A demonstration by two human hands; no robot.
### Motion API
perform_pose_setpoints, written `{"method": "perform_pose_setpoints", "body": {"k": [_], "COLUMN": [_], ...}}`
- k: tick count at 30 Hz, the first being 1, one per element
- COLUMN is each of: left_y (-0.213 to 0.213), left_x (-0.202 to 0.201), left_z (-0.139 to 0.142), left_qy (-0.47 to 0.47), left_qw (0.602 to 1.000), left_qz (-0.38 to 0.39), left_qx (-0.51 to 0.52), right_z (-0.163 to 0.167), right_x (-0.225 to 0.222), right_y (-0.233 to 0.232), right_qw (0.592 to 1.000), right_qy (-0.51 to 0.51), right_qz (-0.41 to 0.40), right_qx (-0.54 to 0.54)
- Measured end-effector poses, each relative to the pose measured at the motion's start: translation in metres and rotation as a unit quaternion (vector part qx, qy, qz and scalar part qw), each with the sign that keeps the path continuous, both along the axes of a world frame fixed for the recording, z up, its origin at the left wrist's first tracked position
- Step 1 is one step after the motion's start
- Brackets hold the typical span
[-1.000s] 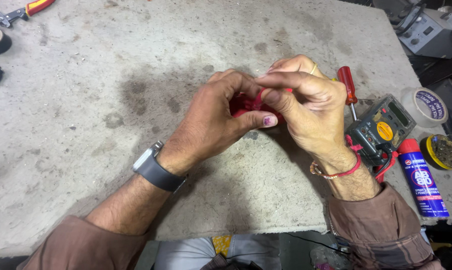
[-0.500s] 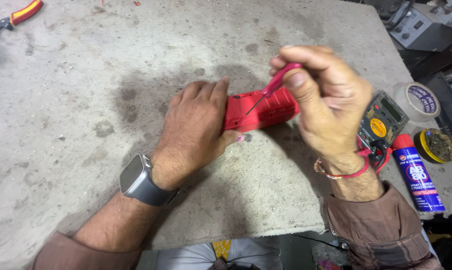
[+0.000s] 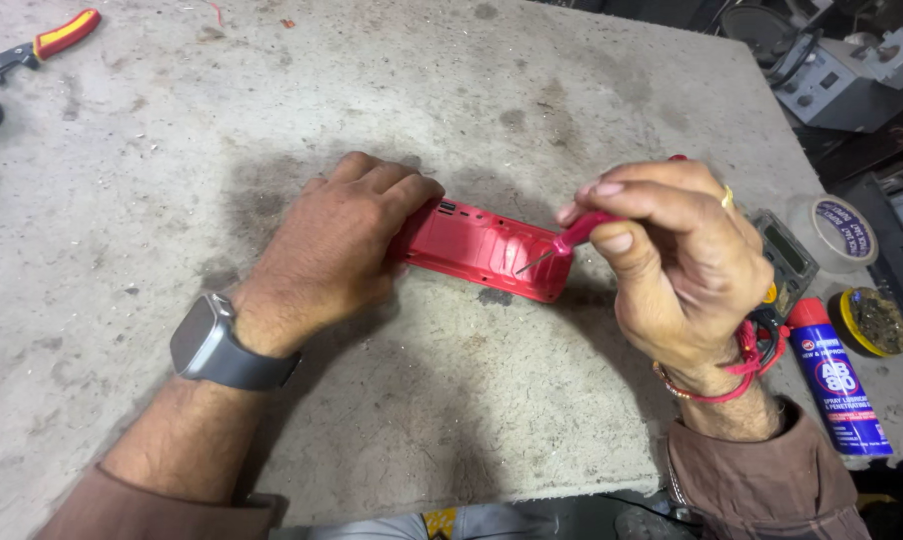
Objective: The person uses a pink plastic pry tool to open a red plastic device. They separate the casing, inspect the internal components including a purple cylindrical part and wires, and then reassemble the device by snapping the casing back together.
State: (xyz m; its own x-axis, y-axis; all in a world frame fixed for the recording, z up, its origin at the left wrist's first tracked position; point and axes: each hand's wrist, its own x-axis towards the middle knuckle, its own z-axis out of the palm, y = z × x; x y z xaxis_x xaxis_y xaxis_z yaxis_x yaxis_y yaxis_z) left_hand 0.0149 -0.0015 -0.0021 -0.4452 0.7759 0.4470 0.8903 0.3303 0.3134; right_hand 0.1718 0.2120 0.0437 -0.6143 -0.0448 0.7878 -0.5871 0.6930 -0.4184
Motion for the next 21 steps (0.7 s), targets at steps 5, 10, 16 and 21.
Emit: {"method": "perform_pose_setpoints", "body": {"k": [5,10,16,21], "left_y": [0.002,0.001,0.000,-0.001], "left_x": [0.002,0.002,0.002,0.003], "left_z": [0.002,0.005,0.008,0.008], "left_qy": [-0.010,-0.021,-0.036,-0.038], "left_qw": [0.999,0.997,0.995,0.996], "left_qz": [0.022,0.026,0.031,0.028], "left_qx": [-0.049,-0.069,-0.089,-0.077], "right_z": [-0.006,-0.015,-0.019,-0.018], "right_x": [0.002,-0.004,-0.012,-0.016], "right_y": [-0.008,-0.004,0.003,0.001], "right_qw": [0.991,0.992,0.988,0.994], "right_qy": [0.028,0.019,-0.010,0.008], "right_qz": [-0.040,-0.034,-0.037,-0.029], "right_qx": [0.127,0.123,0.147,0.108]}}
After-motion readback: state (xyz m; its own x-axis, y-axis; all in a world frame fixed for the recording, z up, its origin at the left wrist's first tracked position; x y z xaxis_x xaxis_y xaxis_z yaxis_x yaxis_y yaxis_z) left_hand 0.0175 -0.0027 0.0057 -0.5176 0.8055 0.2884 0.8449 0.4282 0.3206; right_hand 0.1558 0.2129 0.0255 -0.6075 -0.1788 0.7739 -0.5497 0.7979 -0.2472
